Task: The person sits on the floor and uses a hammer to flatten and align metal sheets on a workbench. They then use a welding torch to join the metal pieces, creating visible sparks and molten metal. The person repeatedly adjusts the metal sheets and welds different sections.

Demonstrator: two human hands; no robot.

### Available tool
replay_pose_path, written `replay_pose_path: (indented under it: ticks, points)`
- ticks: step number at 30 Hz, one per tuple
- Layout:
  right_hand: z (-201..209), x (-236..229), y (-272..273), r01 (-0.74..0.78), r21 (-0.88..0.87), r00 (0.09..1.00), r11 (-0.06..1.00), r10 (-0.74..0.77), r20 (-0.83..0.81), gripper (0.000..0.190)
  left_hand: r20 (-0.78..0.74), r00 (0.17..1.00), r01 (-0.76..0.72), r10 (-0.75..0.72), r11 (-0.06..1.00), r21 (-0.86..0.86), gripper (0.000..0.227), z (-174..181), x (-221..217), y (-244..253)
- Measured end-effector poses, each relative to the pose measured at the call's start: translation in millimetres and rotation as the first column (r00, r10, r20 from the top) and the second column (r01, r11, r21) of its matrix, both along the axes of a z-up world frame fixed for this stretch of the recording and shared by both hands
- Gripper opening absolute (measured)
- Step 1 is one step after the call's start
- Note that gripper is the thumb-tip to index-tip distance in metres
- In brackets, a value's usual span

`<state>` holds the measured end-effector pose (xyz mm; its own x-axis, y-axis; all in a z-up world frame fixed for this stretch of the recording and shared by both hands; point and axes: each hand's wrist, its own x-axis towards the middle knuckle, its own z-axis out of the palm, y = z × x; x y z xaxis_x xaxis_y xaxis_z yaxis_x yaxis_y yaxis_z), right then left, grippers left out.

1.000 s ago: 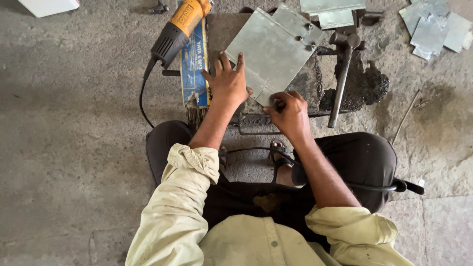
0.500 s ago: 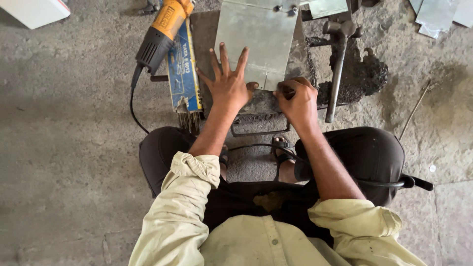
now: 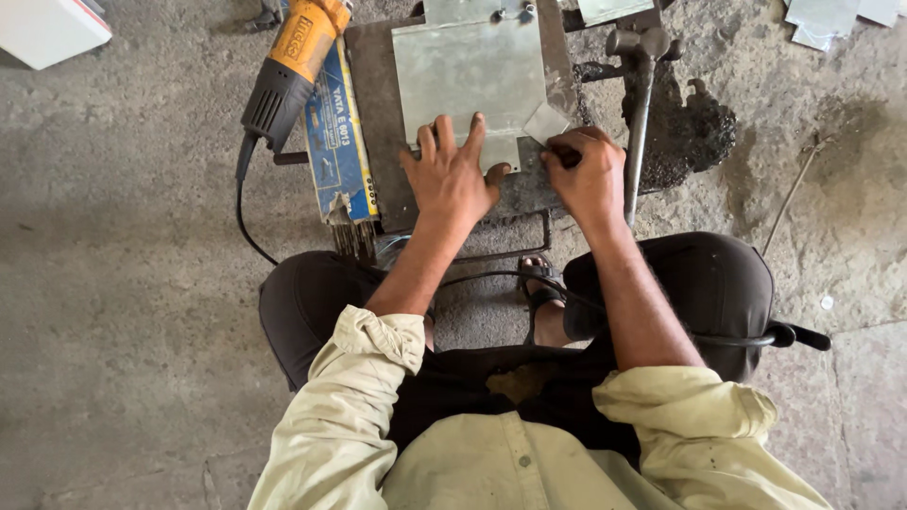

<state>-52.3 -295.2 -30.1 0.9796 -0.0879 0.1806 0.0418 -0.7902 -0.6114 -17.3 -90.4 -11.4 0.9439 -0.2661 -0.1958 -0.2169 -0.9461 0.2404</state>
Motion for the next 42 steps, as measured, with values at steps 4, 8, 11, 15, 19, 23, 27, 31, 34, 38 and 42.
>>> replay_pose_path:
  ticks: [4, 8, 11, 15, 19, 23, 27, 31, 34, 38, 42]
  points:
    - [15, -2, 6, -0.054, 0.086, 0.999, 0.995, 0.054, 0.002, 0.05, -0.005, 1.0, 0.012, -0.011, 1.0, 0.027, 0.078, 0, 3, 1]
    - [12, 4, 5, -0.088, -0.07, 0.986, 0.994, 0.097, 0.133, 0.035, -0.029, 0.999, 0.028, -0.028, 1.0, 0.002, 0.078, 5, 7, 8]
    - [7, 7, 3, -0.085, -0.063, 0.991, 0.994, 0.091, 0.1, 0.025, -0.072, 0.997, -0.004, 0.004, 1.0, 0.003, 0.079, 14, 11, 8]
    - [14, 1, 3, -0.019, -0.071, 0.999, 0.997, 0.021, 0.03, 0.026, -0.013, 1.0, -0.024, 0.024, 1.0, -0.017, 0.074, 7, 8, 6]
    - [22, -6, 6, 0.056, -0.168, 0.988, 0.984, -0.079, -0.134, 0.035, -0.021, 1.0, -0.014, 0.014, 1.0, -0.004, 0.074, -16, 10, 2]
    - [17, -16, 11, -0.003, -0.178, 0.999, 0.984, 0.011, 0.039, 0.042, 0.118, 0.992, 0.046, -0.042, 0.999, -0.027, 0.072, -33, 10, 4]
    - [17, -18, 8, -0.047, -0.072, 0.999, 0.996, 0.048, 0.017, 0.043, 0.088, 0.993, 0.088, -0.08, 0.991, -0.099, 0.067, -34, 8, 2]
    - [17, -19, 14, -0.027, -0.058, 1.0, 0.998, 0.028, 0.006, 0.044, 0.067, 0.993, 0.101, -0.096, 0.991, -0.085, 0.059, -26, 6, 0]
    - [15, -19, 22, 0.005, -0.041, 0.999, 0.999, -0.003, 0.049, 0.041, 0.052, 0.995, 0.086, -0.08, 0.987, -0.138, 0.055, -18, 6, 0]
    - [13, -18, 24, 0.028, -0.03, 0.998, 0.999, -0.026, 0.061, 0.038, 0.041, 0.996, 0.089, -0.085, 0.989, -0.114, 0.052, -16, 5, 1]
    - [14, -25, 24, 0.01, -0.051, 0.993, 0.999, -0.004, 0.119, 0.035, 0.083, 0.993, 0.094, -0.085, 0.99, -0.105, 0.05, -19, 5, -2]
